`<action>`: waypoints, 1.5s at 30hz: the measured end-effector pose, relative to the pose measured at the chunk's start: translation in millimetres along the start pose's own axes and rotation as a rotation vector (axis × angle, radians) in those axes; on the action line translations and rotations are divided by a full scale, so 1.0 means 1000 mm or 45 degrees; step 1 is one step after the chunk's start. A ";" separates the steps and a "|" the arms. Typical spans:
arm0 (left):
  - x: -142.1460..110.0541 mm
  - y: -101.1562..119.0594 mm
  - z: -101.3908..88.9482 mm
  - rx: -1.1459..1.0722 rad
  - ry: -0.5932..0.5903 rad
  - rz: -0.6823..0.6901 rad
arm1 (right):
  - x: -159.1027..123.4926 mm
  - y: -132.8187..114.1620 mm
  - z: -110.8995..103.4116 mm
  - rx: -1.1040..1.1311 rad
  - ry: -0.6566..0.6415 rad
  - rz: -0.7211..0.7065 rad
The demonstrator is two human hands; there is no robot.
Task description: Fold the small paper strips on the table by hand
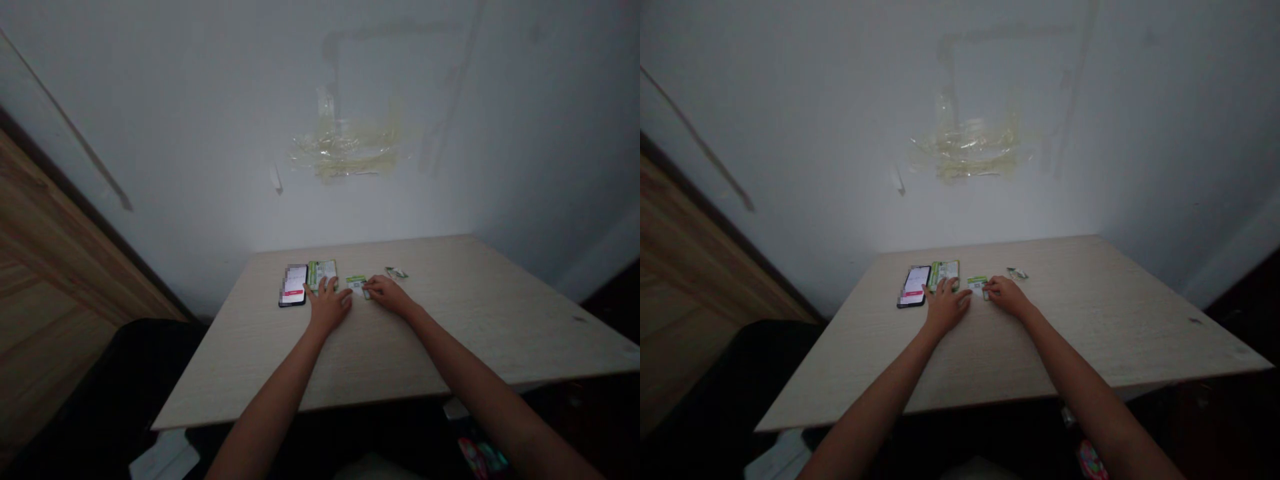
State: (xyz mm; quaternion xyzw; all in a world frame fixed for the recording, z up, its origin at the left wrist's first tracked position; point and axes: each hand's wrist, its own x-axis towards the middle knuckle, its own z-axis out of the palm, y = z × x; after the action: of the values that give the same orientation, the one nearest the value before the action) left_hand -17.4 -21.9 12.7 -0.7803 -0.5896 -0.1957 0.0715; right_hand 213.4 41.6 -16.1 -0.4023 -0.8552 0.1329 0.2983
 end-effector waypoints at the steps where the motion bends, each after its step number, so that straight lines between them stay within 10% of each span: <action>1: 0.000 0.000 0.000 0.004 0.017 -0.017 | 0.000 0.000 0.000 0.003 0.000 -0.001; 45: 0.001 -0.003 0.001 -0.051 -0.076 0.156 | 0.002 -0.004 -0.001 -0.077 -0.027 -0.024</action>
State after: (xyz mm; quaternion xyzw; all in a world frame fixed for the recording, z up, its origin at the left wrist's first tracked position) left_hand -20.2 -19.8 11.3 -0.8218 -0.5384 -0.1794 0.0500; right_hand 210.7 40.2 -12.9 -0.4019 -0.8656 0.1083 0.2782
